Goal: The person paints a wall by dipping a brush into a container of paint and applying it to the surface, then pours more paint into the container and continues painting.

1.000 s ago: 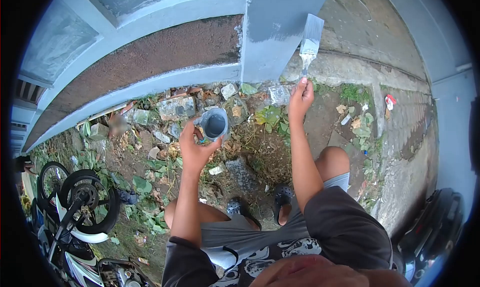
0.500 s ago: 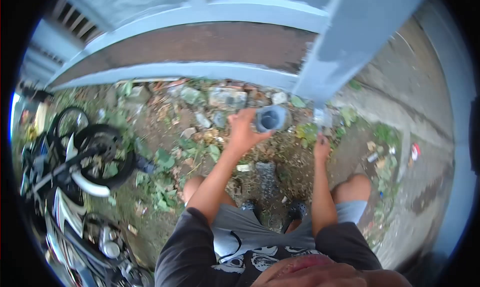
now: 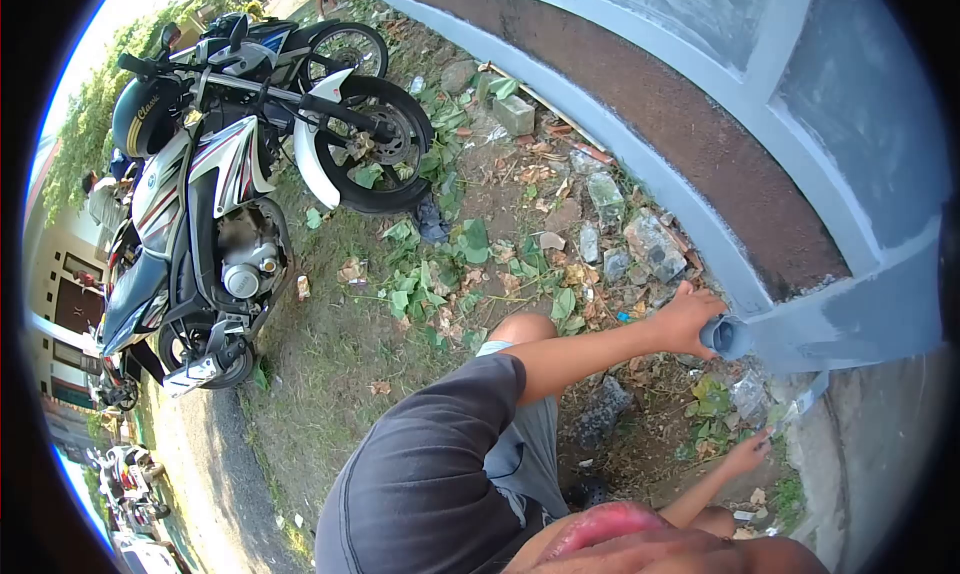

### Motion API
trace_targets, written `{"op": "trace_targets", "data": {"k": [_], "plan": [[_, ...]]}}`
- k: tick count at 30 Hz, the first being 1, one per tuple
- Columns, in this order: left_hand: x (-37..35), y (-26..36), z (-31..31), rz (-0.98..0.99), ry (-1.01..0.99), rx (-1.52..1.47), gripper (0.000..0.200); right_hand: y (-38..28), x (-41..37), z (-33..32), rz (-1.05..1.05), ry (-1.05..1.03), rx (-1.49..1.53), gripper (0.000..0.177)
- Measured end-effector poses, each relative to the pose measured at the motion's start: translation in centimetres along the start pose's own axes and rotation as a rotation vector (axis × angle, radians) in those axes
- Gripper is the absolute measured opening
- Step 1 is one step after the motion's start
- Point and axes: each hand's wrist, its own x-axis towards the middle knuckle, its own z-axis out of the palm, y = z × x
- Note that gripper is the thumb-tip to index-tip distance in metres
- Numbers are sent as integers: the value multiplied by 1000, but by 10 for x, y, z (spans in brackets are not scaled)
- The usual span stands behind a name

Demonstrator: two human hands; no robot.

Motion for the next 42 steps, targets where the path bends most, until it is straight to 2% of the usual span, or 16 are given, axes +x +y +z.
{"op": "trace_targets", "data": {"k": [2, 9, 12, 14, 15, 16, 17, 18, 21, 24, 28, 30, 33, 36, 39, 42], "plan": [[-3, 2, 1, -1, -7, 9, 69, -8, -5, -4, -60, 117, 116, 62], [-1, 3, -2, -32, -52, 62, 66, -69, 24, -21, -204, 218, 185, 57], [0, 5, -1, -39, -64, 78, 66, -72, 46, -13, -234, 229, 184, 56], [0, 6, -1, -30, -71, 103, 71, -43, 56, 11, -232, 91, 13, 54], [0, 7, -3, -58, -80, 110, 72, -7, 64, 31, -326, 108, -116, 53], [0, 9, -4, -73, -111, 94, 73, -6, 46, 32, -258, -53, -86, 47], [-2, 8, -2, -11, 11, 79, 61, 11, 33, 39, -220, -62, -211, 50], [0, 7, 0, -55, -20, 87, 60, 55, 34, 49, -206, -177, -208, 54], [1, 9, -4, -30, -11, 131, 63, 71, 6, 56, -66, -243, -330, 61], [4, 8, -3, -47, -91, 159, 66, 27, 16, 34, 58, -355, -373, 56], [2, 0, -1, -71, -97, 198, 69, -35, 45, -8, 36, -225, -273, 56], [3, -1, -1, -80, -116, 216, 70, -76, 48, -41, -111, 102, -170, 49], [5, 1, -2, -82, -127, 217, 71, -120, 34, -92, -124, 124, -142, 49], [6, 1, -2, -88, -124, 199, 72, -135, 15, -114, -103, 160, -35, 43], [8, 0, -3, -106, -132, 207, 72, -145, 6, -114, -65, 201, 66, 39], [5, -2, -2, -97, -132, 207, 72, -127, 19, -73, -126, 251, 103, 35]]}}
